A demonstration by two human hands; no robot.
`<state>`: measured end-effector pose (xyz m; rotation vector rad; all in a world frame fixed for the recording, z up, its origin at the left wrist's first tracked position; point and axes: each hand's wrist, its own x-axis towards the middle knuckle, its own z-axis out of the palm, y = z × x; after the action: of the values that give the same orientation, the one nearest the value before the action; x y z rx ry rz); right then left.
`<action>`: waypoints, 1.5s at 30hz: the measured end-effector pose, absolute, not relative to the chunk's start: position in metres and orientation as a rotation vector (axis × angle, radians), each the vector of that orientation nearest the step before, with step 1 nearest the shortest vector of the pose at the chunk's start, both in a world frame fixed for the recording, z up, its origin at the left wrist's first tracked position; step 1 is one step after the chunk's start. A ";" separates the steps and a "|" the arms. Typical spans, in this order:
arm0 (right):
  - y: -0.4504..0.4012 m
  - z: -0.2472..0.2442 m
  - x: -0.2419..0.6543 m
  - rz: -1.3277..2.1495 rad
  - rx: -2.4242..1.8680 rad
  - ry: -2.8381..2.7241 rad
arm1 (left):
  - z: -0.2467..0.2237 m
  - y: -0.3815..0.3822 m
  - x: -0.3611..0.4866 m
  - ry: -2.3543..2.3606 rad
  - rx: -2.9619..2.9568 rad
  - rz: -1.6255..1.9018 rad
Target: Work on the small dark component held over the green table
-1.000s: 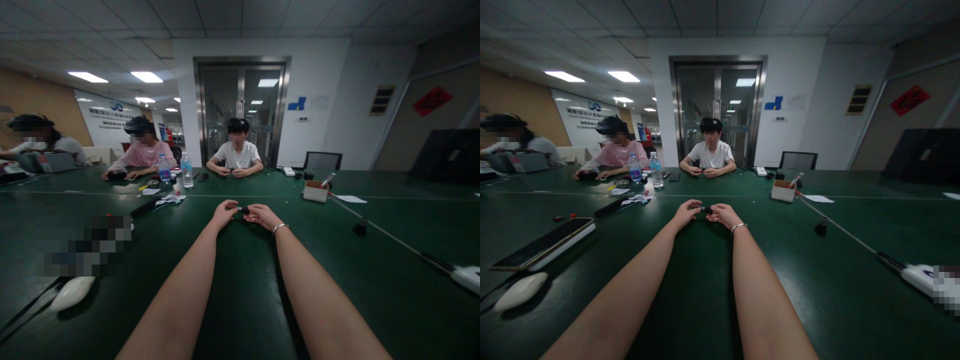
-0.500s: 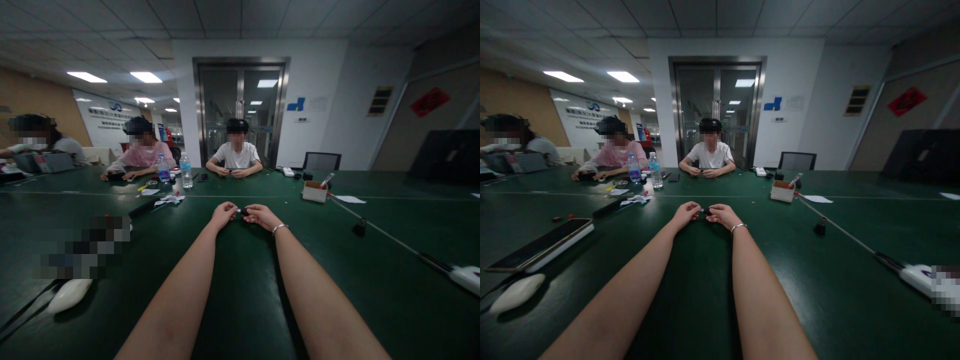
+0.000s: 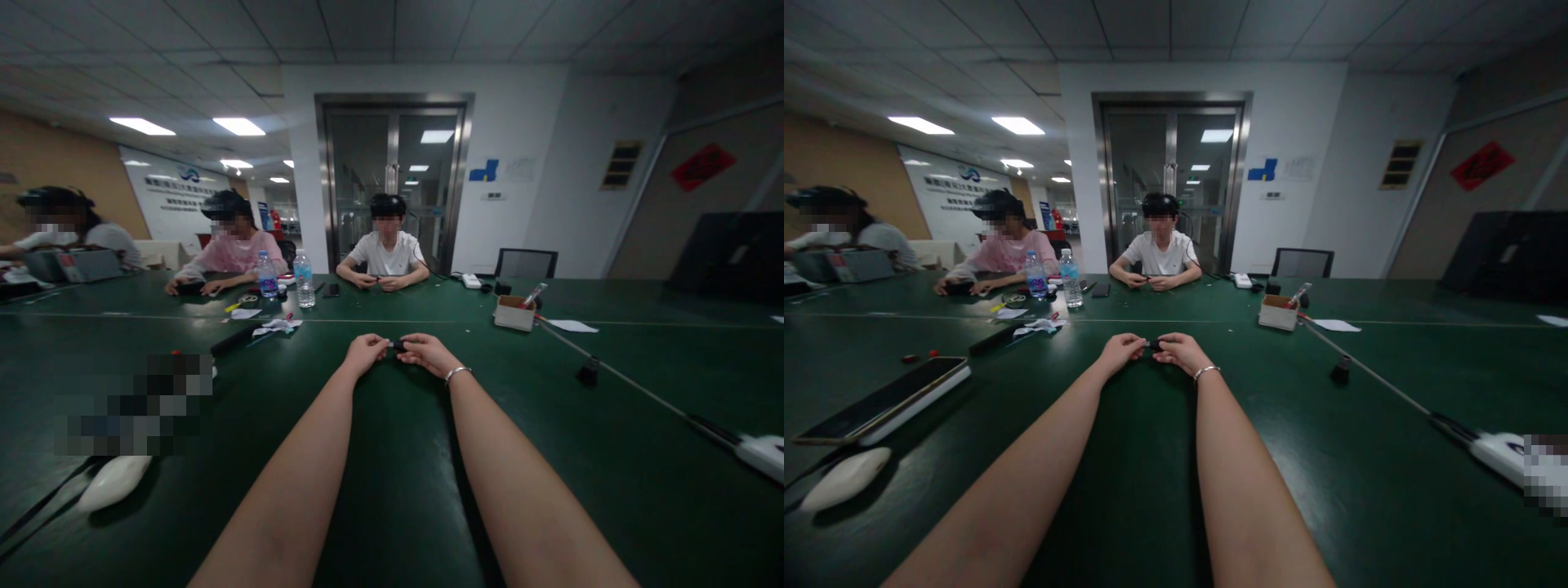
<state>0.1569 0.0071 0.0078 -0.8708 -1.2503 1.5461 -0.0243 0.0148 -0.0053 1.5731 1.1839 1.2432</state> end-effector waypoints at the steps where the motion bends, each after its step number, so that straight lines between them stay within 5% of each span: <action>1: 0.007 0.008 0.157 1.547 -0.871 -1.248 | -0.006 0.015 -0.024 1.182 1.574 1.259; 45: 0.008 0.007 0.157 1.553 -0.880 -1.297 | -0.005 0.015 -0.023 1.164 1.610 1.195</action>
<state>0.1573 0.0076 0.0071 -0.8797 -1.2968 1.5533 -0.0234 0.0154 -0.0050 1.6102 1.1639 1.1953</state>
